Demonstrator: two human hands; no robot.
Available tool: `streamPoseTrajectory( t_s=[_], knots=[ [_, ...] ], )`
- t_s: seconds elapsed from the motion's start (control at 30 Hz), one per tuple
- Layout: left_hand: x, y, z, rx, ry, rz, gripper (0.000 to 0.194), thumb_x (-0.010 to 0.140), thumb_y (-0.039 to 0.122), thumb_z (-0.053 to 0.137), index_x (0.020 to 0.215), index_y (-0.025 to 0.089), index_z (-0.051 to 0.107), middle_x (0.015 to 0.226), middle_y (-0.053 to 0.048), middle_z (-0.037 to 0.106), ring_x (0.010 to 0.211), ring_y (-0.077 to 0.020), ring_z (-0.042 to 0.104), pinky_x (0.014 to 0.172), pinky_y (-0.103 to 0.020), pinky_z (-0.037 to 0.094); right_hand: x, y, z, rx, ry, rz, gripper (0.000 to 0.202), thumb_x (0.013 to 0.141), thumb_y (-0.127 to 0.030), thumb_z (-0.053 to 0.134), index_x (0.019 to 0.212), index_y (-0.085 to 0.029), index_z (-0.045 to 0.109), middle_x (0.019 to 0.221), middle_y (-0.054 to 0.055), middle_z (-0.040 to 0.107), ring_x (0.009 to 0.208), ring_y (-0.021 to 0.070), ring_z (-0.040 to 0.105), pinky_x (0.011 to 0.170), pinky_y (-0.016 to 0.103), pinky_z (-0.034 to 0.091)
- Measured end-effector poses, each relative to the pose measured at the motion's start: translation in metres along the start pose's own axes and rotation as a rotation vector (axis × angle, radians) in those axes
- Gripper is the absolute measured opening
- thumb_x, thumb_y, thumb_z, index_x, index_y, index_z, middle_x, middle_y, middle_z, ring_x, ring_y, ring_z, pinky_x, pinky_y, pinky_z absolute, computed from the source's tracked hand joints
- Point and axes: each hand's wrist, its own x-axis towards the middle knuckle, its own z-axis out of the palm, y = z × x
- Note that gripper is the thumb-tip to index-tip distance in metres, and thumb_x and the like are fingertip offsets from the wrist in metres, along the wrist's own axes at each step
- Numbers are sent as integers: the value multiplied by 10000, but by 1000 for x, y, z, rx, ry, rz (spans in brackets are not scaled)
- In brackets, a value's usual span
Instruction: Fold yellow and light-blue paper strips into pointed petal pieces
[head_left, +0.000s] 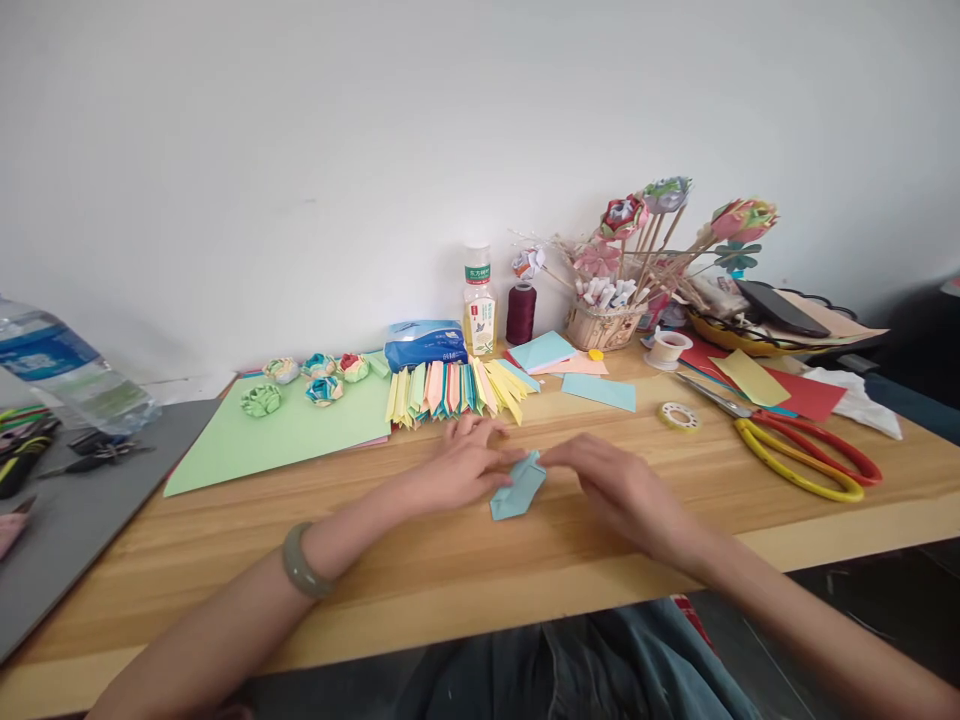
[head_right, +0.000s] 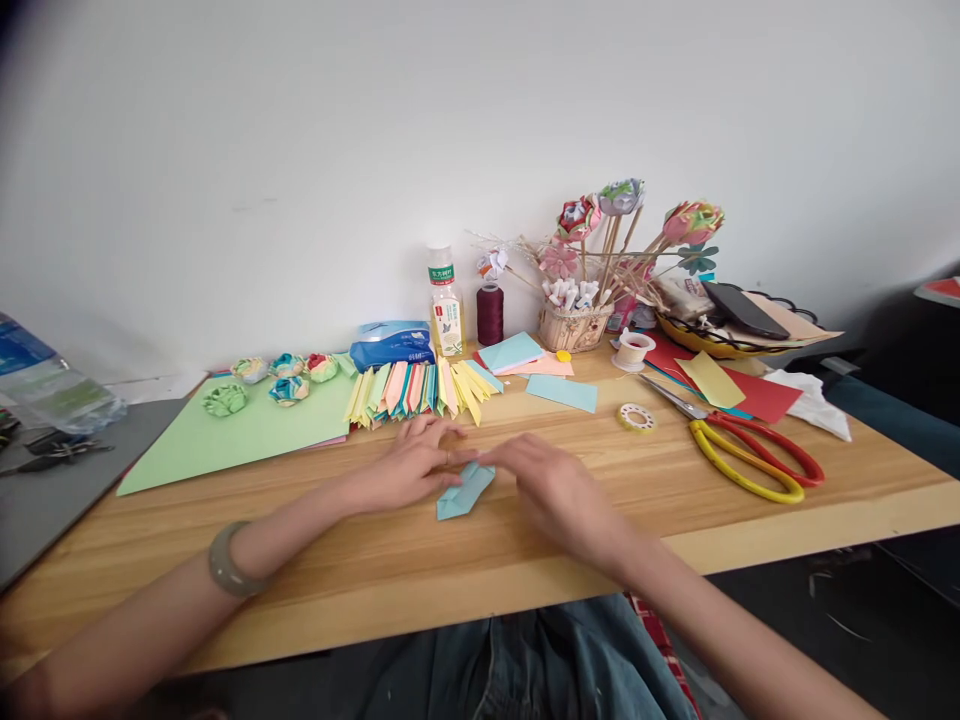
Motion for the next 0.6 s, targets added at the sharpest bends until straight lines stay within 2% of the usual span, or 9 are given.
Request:
streamPoseTrajectory(
  t_s=[0.07, 0.17, 0.2, 0.27, 0.33, 0.4, 0.5, 0.6],
  knots=[
    [6, -2, -4, -28, -30, 23, 332, 859, 366, 592, 1190, 364, 574, 1265, -21, 466, 1115, -259, 378, 953, -449, 324, 1, 21, 0, -36, -42, -24, 469, 787, 12, 322, 1143, -189, 554, 1084, 80, 634, 1005, 198, 564, 834, 364, 479],
    [12, 0, -6, -23, 48, -47, 475, 768, 374, 700, 1208, 253, 569, 1222, -52, 510, 1120, -274, 375, 965, -446, 322, 0, 34, 7, -148, -113, -86, 465, 805, -3, 341, 1184, -176, 547, 1127, 98, 618, 1036, 220, 550, 869, 403, 470],
    [11, 1, -6, -11, 91, -68, 458, 752, 347, 720, 1172, 216, 592, 1193, -61, 532, 1107, -273, 384, 960, -437, 329, -2, 34, 9, -198, -126, -96, 432, 827, -20, 348, 1177, -167, 555, 1110, 105, 623, 1010, 227, 557, 854, 409, 475],
    [6, 4, -4, -4, 150, -59, 266, 778, 258, 700, 1029, 183, 655, 1085, -54, 592, 1057, -250, 423, 932, -399, 355, -7, 30, 12, -292, -139, -108, 355, 878, -72, 358, 1151, -150, 570, 1044, 116, 633, 932, 236, 568, 802, 410, 486],
    [-4, 9, -2, -43, 137, 4, 86, 842, 166, 610, 888, 191, 678, 922, -21, 645, 971, -210, 476, 875, -347, 389, -14, 25, 13, -358, -134, -115, 308, 912, -115, 356, 1123, -140, 578, 974, 116, 631, 860, 233, 564, 746, 393, 488],
    [-14, 14, 0, -106, 103, 25, 121, 855, 122, 574, 848, 194, 671, 840, 1, 667, 876, -186, 513, 808, -315, 414, -19, 22, 13, -391, -122, -114, 282, 928, -139, 357, 1103, -132, 578, 934, 114, 621, 827, 228, 552, 715, 376, 480],
    [-24, 22, 1, -175, 139, -90, 107, 843, 108, 566, 851, 182, 643, 850, -12, 662, 853, -187, 546, 762, -305, 430, -21, 22, 13, -404, -93, -113, 251, 938, -169, 365, 1061, -133, 581, 884, 102, 612, 799, 220, 540, 696, 358, 462],
    [-26, 27, -2, -282, 166, -255, 192, 824, 34, 481, 834, 185, 600, 852, -8, 641, 841, -170, 578, 759, -291, 440, -18, 23, 12, -380, -64, -94, 230, 943, -189, 361, 976, -148, 585, 828, 83, 607, 763, 208, 533, 668, 338, 446]
  ],
)
